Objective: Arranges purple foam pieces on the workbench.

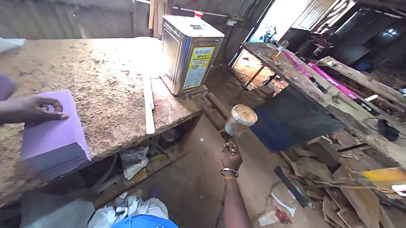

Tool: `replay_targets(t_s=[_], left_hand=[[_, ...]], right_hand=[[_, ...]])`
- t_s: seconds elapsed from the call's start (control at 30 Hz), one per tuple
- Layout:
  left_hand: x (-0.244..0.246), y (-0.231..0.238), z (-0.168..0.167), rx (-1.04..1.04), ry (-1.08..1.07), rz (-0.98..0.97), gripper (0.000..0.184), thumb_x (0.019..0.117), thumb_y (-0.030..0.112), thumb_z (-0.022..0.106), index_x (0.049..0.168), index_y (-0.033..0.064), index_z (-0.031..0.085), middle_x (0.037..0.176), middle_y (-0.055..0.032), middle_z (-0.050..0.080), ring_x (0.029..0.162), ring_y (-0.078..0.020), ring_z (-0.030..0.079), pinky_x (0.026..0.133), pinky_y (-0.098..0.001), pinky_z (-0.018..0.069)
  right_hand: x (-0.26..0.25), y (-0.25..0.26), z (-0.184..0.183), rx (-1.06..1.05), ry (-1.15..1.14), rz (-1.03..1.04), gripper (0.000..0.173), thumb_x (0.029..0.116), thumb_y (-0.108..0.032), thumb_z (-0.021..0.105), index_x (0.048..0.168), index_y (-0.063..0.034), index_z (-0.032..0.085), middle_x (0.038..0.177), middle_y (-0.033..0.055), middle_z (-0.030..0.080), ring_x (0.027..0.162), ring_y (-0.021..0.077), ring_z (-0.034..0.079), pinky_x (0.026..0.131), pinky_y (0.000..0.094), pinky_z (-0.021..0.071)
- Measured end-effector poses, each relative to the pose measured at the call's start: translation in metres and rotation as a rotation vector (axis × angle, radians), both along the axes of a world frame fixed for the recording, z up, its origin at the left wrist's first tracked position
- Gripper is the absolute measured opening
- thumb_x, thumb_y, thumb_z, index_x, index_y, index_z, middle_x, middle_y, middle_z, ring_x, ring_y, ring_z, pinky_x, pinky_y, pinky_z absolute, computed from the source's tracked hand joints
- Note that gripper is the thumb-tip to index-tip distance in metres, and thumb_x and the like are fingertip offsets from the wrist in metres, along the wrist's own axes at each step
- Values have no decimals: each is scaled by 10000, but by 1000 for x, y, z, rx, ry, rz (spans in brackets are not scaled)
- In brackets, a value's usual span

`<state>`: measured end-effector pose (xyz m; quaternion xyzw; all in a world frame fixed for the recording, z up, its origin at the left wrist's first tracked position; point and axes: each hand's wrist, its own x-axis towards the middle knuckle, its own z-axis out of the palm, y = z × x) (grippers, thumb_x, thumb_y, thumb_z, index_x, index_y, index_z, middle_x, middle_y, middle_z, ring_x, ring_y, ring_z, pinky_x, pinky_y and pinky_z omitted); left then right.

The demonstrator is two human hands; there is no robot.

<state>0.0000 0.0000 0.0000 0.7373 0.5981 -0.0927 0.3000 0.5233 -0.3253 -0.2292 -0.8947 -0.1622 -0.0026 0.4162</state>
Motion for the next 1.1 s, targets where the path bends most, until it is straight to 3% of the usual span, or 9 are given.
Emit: replay_targets(t_s=[0.13,0.23,0.37,0.47,0.57,0.73,0.9,1.0,1.1], left_hand=[[-36,52,-66,144,-215,-170,261,961,302,735,1060,65,693,862,-165,695,760,-300,676,692,-525,566],[-37,54,-69,146,-144,-119,343,918,429,767,1100,141,727,981,-142,725,931,-326,696,874,-626,538],[-26,40,-61,167,-149,-117,369,927,414,760,1115,101,703,996,-176,703,924,-348,676,865,-631,523],[-26,34,-67,249,-223,-155,324,926,363,771,1046,71,701,964,-166,659,864,-314,625,805,-562,513],[-34,28,-69,296,-241,-180,314,956,373,731,1087,89,708,1003,-166,644,904,-309,616,827,-534,508],[-65,13,-73,329,-299,-161,280,995,349,679,1222,190,722,1117,-130,668,1004,-271,637,894,-515,525],[-76,-23,-85,419,-389,260,946,827,564,800,1600,214,381,1601,-177,395,1478,-403,353,1168,-653,317],[-70,-41,-93,195,-554,484,1113,889,636,694,1657,97,94,1553,-243,438,1409,-388,463,1138,-603,390],[-69,-42,-107,40,-689,491,1019,910,555,723,1636,101,169,1425,-210,576,1263,-321,614,1067,-542,503]], right_hand=[[64,15,-4,37,202,131,436,963,-276,727,1330,-61,633,1030,182,725,797,314,724,673,519,616],[107,34,-28,41,342,341,385,985,-237,687,1328,-70,632,1053,166,724,741,280,706,594,468,600],[119,83,-35,-174,269,362,473,951,-102,691,1352,96,539,1227,340,621,1030,458,655,900,643,516],[126,108,-71,70,308,396,552,989,-64,638,1470,55,396,1306,279,595,1096,344,650,893,496,553],[91,106,-49,-120,164,236,829,933,-271,758,1525,102,314,1455,338,496,1360,439,509,1157,551,383],[-30,53,-46,51,-88,10,831,946,-456,659,1544,34,353,1528,312,417,1417,458,419,1155,563,365],[-165,8,-70,143,158,124,686,971,-300,681,1487,66,416,1487,324,454,1404,439,432,1175,515,349],[-215,-3,-75,154,306,193,618,993,-234,656,1481,62,420,1497,299,457,1393,400,452,1157,489,372],[-241,-2,-67,157,319,254,559,998,-192,650,1464,44,452,1496,275,469,1351,384,495,1097,501,428]])
